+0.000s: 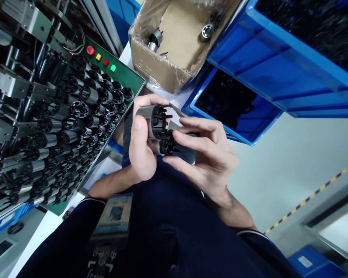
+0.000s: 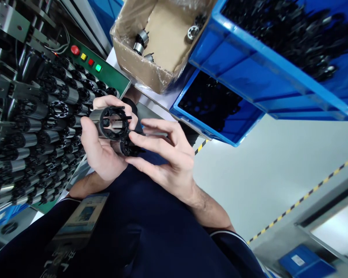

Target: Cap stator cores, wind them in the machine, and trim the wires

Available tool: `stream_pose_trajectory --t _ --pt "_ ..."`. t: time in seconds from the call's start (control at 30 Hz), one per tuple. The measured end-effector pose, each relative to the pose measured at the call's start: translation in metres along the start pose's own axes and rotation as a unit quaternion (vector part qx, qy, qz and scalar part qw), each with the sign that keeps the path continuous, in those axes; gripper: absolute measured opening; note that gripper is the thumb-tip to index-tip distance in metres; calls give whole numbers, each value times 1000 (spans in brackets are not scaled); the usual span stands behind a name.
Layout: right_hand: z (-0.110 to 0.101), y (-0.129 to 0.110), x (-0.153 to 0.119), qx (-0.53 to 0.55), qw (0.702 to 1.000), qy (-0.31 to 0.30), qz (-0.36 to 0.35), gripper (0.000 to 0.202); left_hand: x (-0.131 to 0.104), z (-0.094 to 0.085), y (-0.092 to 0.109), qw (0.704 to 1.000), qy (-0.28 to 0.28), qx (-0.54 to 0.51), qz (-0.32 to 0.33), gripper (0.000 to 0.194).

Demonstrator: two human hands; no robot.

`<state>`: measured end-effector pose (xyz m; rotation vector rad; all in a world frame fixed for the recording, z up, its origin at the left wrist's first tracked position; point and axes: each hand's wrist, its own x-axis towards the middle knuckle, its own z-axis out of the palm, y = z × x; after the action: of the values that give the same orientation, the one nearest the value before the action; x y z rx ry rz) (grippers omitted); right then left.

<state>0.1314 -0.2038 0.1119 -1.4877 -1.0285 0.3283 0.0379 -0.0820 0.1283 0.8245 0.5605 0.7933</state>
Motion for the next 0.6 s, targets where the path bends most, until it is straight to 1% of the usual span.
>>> stream_pose_trajectory --t 0.1,0.23,0.33,0.37,0.4,0.5,0.6 --pt "-1 -3 1 15 999 -23 28 59 0 -3 1 1000 10 12 -8 42" --pt "3 -3 -2 3 999 -36 27 57 2 -6 -2 999 34 1 -2 43" --pt "5 -3 -5 -8 999 -29 31 70 2 -7 -4 999 43 8 -4 44" --pt "4 -3 -5 -7 999 -34 32 71 2 -8 -4 999 44 19 -8 46" --pt "4 -4 -4 -7 999 -41 29 68 1 -9 -4 999 40 31 -14 45" --pt "0 -7 -1 -35 996 -75 15 48 1 -13 -4 998 33 39 -32 41" --pt "-4 -9 1 -67 992 -100 23 45 1 -18 -7 998 44 34 -33 42"
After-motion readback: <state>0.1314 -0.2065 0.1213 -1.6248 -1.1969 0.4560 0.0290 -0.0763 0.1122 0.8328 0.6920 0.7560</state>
